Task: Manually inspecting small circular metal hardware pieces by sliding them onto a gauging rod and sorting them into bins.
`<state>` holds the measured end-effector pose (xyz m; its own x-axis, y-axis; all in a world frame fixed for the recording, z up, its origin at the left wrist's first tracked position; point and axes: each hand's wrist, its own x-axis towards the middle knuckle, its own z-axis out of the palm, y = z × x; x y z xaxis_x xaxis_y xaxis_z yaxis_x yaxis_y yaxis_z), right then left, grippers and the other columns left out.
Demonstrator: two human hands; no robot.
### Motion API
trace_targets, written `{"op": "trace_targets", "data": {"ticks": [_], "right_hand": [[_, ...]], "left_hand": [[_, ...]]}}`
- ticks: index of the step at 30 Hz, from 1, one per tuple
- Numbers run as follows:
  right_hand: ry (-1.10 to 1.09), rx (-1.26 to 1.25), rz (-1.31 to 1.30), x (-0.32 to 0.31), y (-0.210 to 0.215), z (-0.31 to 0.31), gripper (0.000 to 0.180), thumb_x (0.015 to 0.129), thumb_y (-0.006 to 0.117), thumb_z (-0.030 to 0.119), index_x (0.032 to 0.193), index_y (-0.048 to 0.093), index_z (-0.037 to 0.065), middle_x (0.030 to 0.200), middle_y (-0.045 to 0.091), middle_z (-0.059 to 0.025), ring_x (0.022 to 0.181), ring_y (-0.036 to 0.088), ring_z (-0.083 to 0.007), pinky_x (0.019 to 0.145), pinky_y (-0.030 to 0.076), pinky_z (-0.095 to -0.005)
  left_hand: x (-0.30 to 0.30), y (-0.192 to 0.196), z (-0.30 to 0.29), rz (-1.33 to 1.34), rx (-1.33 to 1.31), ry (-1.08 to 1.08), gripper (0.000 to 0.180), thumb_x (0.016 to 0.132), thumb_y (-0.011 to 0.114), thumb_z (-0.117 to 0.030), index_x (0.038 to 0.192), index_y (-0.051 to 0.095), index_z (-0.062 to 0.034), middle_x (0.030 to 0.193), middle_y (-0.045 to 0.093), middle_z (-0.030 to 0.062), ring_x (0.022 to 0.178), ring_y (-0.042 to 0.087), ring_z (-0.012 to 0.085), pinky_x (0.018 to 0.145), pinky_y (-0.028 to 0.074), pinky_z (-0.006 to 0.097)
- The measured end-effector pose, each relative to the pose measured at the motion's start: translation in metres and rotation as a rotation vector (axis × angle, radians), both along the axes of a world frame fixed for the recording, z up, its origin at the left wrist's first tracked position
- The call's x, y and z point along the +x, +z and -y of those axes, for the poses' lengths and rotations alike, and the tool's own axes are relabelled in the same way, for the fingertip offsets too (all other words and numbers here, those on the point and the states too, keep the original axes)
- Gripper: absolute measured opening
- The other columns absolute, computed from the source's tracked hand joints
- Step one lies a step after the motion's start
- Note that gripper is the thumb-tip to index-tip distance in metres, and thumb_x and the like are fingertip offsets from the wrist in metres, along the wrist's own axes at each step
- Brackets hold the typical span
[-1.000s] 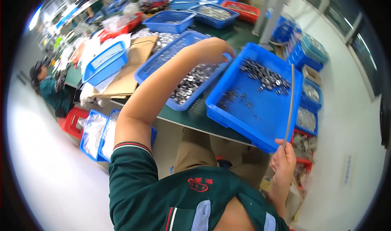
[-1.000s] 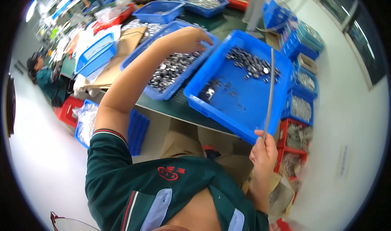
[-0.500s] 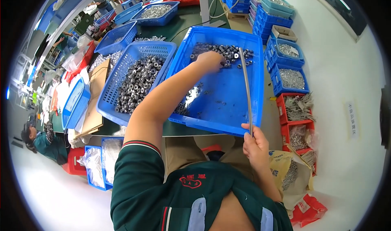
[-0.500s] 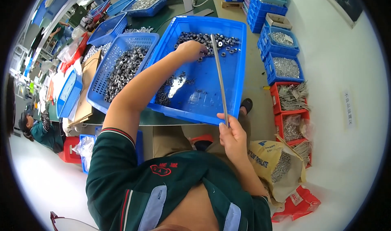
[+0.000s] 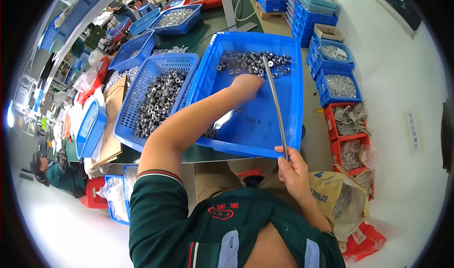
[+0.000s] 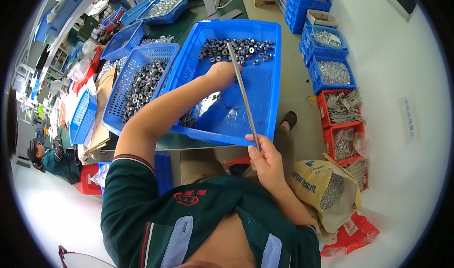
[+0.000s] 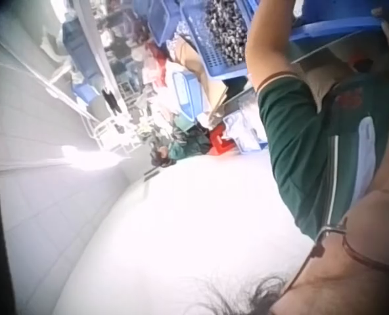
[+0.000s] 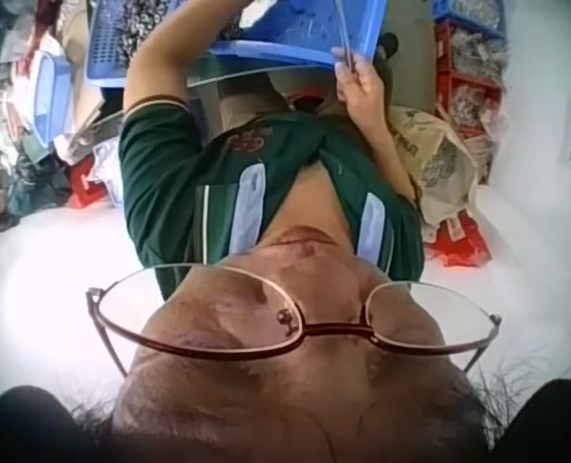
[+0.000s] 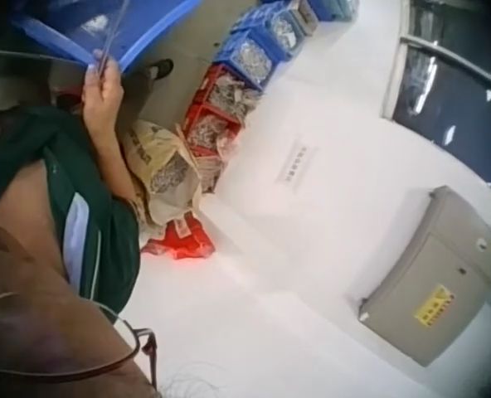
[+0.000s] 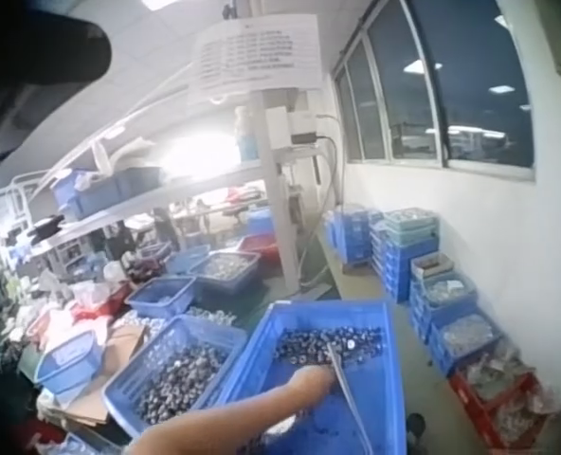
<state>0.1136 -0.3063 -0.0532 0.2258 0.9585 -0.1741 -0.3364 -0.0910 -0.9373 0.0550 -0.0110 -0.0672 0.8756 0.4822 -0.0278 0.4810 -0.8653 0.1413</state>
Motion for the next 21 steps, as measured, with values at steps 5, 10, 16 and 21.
{"op": "trace_targets", "data": {"ticks": [5, 10, 16, 21], "right_hand": [[-0.005, -0.008, -0.010, 0.001, 0.005, -0.005, 0.027, 0.093, 0.047, 0.009, 0.119, 0.049, 0.004, 0.063, 0.039, 0.0055, 0.052, 0.033, -0.0010, 0.047, 0.027, -0.0169], [0.019, -0.021, -0.062, 0.003, 0.013, -0.006, 0.028, 0.094, 0.046, 0.010, 0.121, 0.047, 0.004, 0.062, 0.038, 0.0055, 0.049, 0.031, -0.0008, 0.044, 0.025, -0.0166], [0.047, -0.130, -0.157, 0.000, 0.029, -0.003, 0.030, 0.096, 0.041, 0.011, 0.125, 0.044, 0.002, 0.061, 0.034, 0.0045, 0.046, 0.029, -0.0018, 0.042, 0.025, -0.0168], [0.042, -0.125, -0.099, 0.001, 0.026, 0.001, 0.032, 0.096, 0.040, 0.012, 0.126, 0.044, 0.002, 0.060, 0.035, 0.0033, 0.046, 0.029, -0.0022, 0.042, 0.026, -0.0172]], "left_hand": [[-0.012, 0.003, 0.013, -0.070, 0.015, -0.083, 0.016, 0.074, 0.055, -0.008, 0.087, 0.062, -0.0084, 0.091, 0.063, 0.0142, 0.088, 0.062, 0.0333, 0.073, 0.050, 0.043], [-0.015, 0.019, -0.007, 0.138, -0.224, -0.030, 0.026, 0.079, 0.059, -0.014, 0.103, 0.066, -0.0065, 0.095, 0.066, 0.0136, 0.086, 0.063, 0.0293, 0.073, 0.050, 0.039], [-0.028, 0.049, -0.009, 0.841, -1.711, 0.367, 0.016, 0.082, 0.060, -0.018, 0.095, 0.056, -0.0081, 0.094, 0.063, 0.0090, 0.088, 0.058, 0.0217, 0.078, 0.045, 0.035], [-0.030, 0.066, 0.004, 0.962, -1.841, 0.275, 0.018, 0.084, 0.057, -0.019, 0.097, 0.056, -0.0065, 0.100, 0.062, 0.0126, 0.090, 0.058, 0.0237, 0.081, 0.045, 0.035]]}}
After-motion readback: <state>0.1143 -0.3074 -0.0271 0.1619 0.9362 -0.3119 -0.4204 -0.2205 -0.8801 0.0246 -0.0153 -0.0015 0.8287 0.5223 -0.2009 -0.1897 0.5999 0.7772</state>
